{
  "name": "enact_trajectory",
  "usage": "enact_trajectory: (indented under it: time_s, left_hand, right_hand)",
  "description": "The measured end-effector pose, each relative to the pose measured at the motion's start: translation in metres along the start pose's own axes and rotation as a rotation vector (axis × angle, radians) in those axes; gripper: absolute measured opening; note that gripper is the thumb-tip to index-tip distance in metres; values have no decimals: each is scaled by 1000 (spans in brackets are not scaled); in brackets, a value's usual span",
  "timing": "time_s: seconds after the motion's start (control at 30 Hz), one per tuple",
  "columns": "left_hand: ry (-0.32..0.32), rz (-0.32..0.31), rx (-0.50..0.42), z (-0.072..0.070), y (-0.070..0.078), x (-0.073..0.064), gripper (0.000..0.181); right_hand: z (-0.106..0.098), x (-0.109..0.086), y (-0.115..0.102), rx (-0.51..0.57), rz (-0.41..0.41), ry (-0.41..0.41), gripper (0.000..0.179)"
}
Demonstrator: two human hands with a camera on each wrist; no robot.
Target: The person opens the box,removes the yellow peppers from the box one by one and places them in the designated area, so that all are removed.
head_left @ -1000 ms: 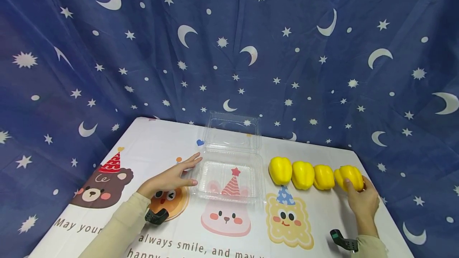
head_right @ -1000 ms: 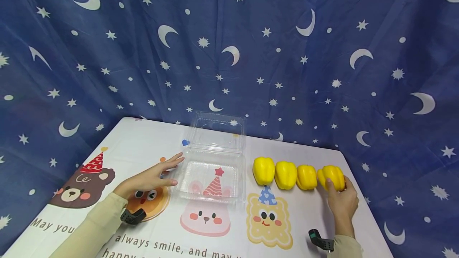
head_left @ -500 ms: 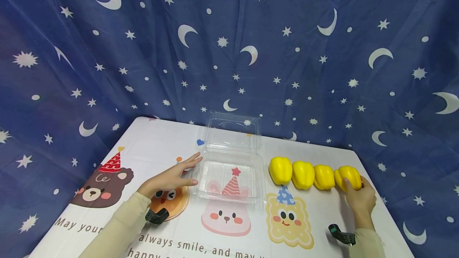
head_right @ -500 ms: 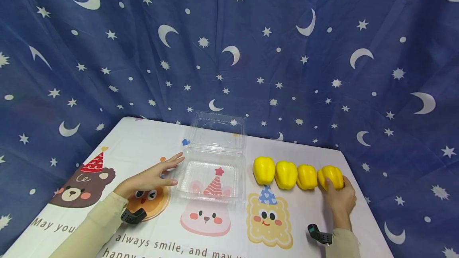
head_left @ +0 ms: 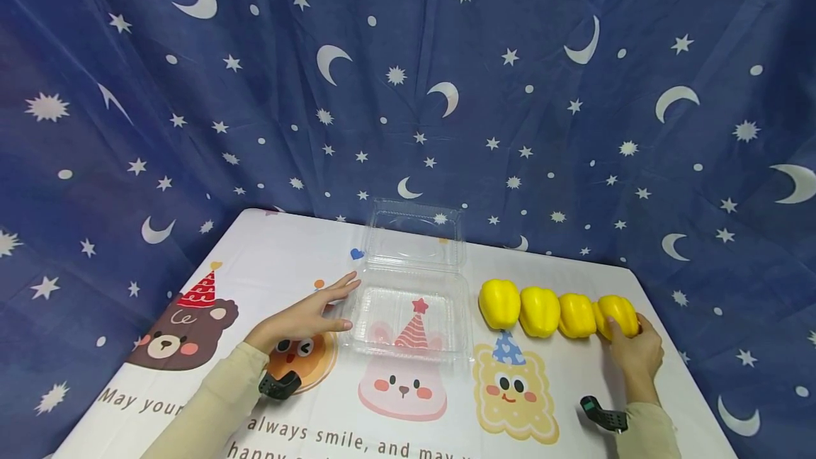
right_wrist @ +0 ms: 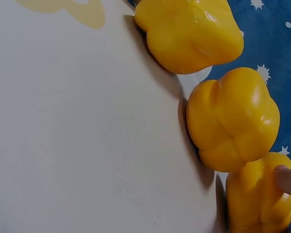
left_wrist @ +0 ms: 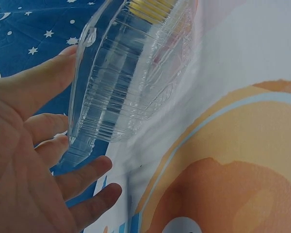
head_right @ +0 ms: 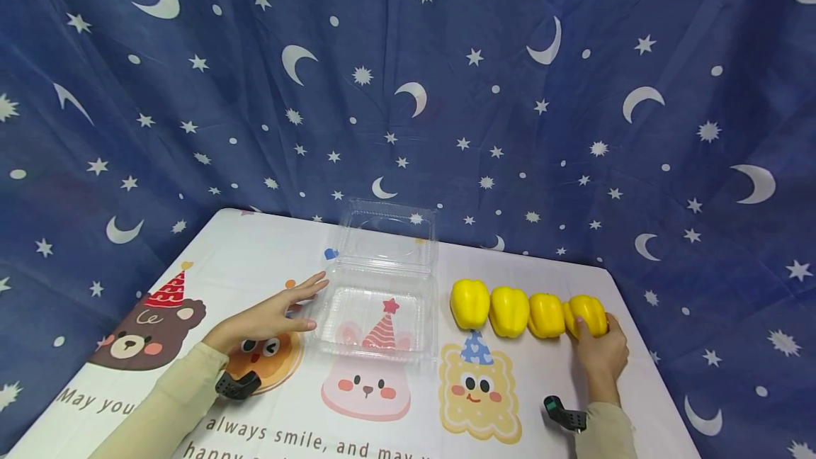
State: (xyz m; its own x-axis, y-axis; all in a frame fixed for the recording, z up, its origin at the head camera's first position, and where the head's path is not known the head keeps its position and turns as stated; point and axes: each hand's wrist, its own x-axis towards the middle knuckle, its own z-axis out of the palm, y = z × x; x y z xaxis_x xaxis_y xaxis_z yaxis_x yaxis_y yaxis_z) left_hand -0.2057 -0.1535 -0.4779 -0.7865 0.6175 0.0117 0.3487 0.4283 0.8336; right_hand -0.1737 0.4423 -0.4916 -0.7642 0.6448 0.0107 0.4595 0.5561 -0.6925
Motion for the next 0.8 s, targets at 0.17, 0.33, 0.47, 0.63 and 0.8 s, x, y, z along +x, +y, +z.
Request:
enact_trajectory:
  time_s: [0.17, 0.33, 0.47, 0.63, 0.8]
  left_hand:
    - [-1, 1, 2, 0, 1, 0, 79]
    - [2, -2, 10, 0, 1, 0, 79]
    - [4, -2, 12, 0, 1, 0, 79]
    - [0, 1, 4, 0, 1, 1, 80]
    - [-2, 1, 1, 0, 0, 1, 81]
  right_hand:
    - [0, 0, -1, -5, 4, -7, 72]
    - [0, -1, -3, -25, -7, -19, 73]
    - [0, -4, -4, -38, -6, -20, 73]
    - [-1, -5, -5, -56, -5, -31, 75]
    - [-1, -6, -5, -73, -22, -31, 74]
